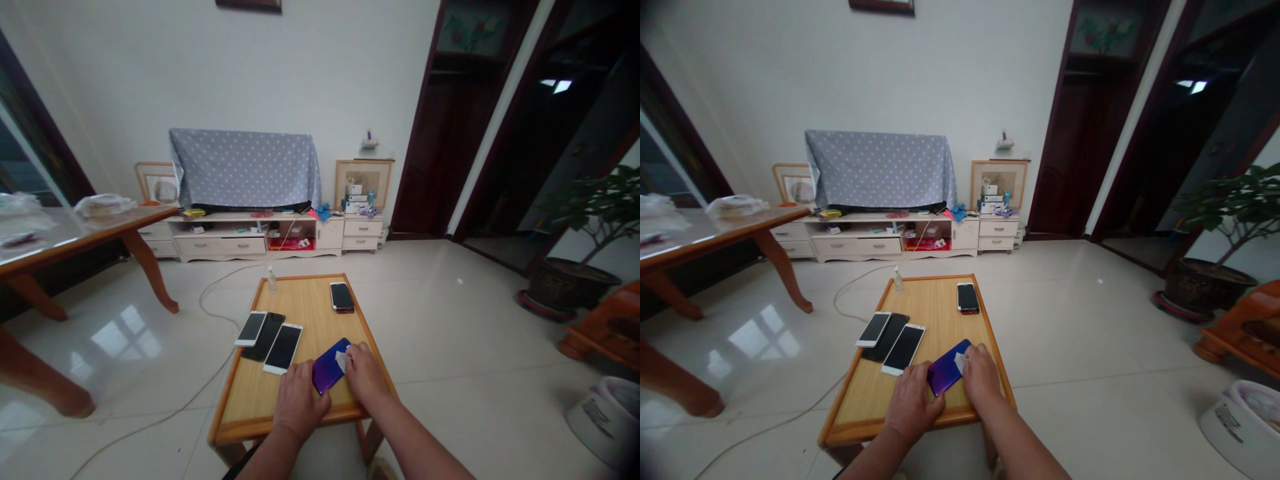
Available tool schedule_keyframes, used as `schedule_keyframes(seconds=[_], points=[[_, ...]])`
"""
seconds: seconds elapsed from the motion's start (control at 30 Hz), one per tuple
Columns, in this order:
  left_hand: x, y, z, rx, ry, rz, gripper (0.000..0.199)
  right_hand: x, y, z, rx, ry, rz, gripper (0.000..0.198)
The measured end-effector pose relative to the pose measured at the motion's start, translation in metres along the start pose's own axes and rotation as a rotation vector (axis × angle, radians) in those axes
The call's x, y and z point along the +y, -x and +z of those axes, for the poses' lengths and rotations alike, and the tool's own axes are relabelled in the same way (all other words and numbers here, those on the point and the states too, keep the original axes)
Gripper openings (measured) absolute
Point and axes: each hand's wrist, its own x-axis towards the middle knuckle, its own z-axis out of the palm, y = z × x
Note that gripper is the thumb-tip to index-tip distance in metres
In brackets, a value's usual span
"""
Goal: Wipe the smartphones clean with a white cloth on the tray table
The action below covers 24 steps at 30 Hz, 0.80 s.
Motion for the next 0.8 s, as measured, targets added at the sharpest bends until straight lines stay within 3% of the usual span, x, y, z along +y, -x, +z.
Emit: schedule_keyframes(seconds=[0.2, 0.43, 0.67, 0.8], points=[[-0.001, 0.000, 0.001, 0.008, 0.027, 0.008, 0.044, -0.027, 0.030, 0.016, -0.155, -0.005, -0.229, 0.021], [0.000, 0.000, -0.001, -0.024, -0.001, -0.008, 0.050, -0.005, -0.001, -0.017, -0.037, 0.167, -0.049, 0.027], [-0.002, 0.000, 0.004, 0.011, 0.020, 0.008, 0.044, -0.031, 0.028, 0.011, -0.139, 0.089, -0.266, 0.024], [-0.002, 0.000, 0.002, 0.002, 0.009, -0.001, 0.048, -0.017, 0.009, 0.001, -0.099, 0.110, -0.163, 0.027]])
